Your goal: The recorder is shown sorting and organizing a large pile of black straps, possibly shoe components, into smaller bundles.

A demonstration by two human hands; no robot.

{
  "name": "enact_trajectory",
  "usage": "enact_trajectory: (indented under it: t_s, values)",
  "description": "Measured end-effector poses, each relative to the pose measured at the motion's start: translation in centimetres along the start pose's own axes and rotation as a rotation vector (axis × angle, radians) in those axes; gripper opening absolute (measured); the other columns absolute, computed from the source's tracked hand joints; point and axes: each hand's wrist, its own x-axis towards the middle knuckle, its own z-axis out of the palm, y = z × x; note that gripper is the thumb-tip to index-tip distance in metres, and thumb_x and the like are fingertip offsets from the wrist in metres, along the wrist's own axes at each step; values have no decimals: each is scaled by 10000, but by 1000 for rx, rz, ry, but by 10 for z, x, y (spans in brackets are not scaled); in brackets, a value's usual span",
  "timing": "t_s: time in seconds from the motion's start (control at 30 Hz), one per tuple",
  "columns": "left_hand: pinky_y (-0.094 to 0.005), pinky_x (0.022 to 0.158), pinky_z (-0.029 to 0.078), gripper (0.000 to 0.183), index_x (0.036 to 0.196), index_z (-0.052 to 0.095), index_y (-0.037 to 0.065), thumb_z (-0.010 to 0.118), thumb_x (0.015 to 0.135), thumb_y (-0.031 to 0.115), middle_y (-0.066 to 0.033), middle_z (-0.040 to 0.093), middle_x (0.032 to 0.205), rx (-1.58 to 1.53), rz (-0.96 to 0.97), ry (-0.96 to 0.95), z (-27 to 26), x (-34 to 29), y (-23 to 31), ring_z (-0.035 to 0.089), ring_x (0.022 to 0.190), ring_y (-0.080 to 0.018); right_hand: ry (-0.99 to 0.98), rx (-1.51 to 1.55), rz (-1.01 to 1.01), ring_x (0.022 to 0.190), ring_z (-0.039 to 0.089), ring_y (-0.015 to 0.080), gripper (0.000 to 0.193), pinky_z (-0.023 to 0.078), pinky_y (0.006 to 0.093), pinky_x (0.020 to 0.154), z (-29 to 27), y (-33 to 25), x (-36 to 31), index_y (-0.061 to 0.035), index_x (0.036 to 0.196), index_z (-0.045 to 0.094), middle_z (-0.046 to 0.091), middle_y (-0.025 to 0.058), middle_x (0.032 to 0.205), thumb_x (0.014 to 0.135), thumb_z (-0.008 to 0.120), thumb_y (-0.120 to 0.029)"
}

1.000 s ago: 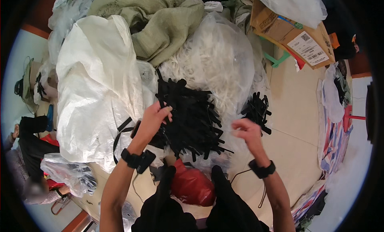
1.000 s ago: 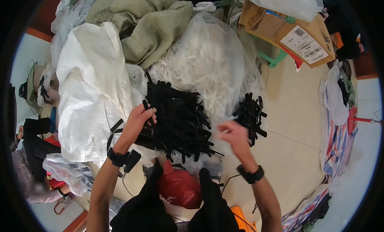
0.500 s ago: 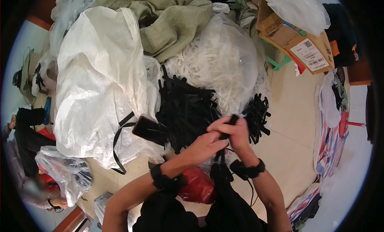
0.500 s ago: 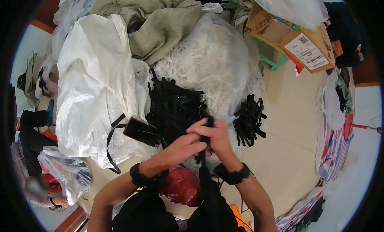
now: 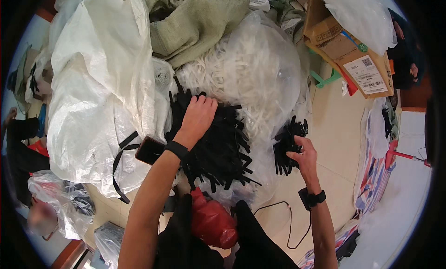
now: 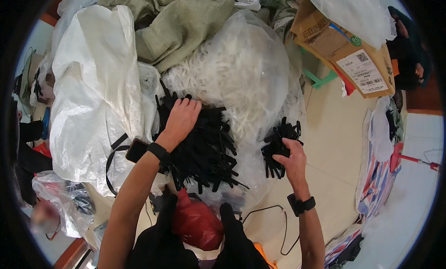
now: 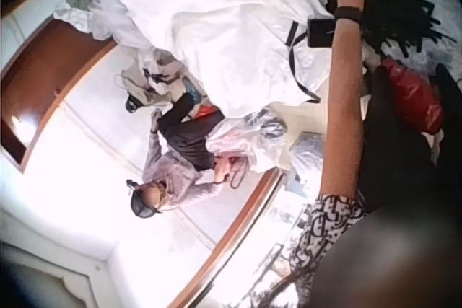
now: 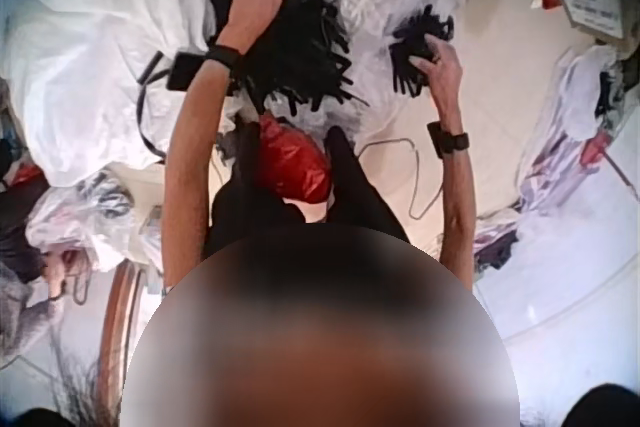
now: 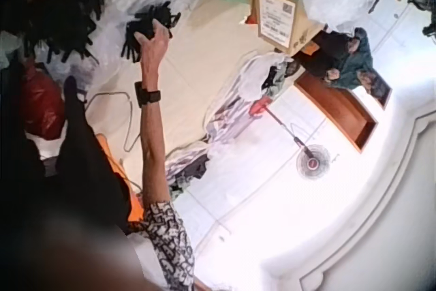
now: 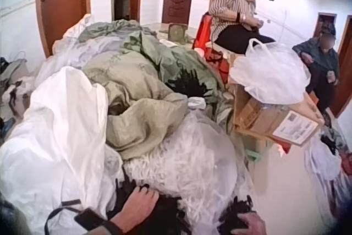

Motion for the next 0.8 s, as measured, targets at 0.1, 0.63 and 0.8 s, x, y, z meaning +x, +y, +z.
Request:
enact_trajectory:
  t_s: [0.1,0.63,0.8]
  values:
    - [-358,745,393,138,843,521,46,515,711,87,-77,533,835,11,-23,-189,-5,0,-1,505,847,-248,-62,60,-13,906,534,230,462,431,300,761,4,-23,-6,-33,1016,570,558,99,995,576,694,-99]
    - [-399,600,454,243,983,484,40,530,745,19,-141,508,846,-498,-397,98,-26,-32,-5,542,765,-332,-405,205,-146,778,560,140,350,434,254,649,59,-90,-28,-48,936,610,588,49,869,597,696,-57]
    - [-320,555,480,145,874,506,48,506,730,36,-94,512,788,-140,-288,-36,-7,-17,-17,592,679,-249,-451,220,-126,773,575,141,344,453,253,649,65,-89,-36,-41,945,613,598,55,864,611,698,-56]
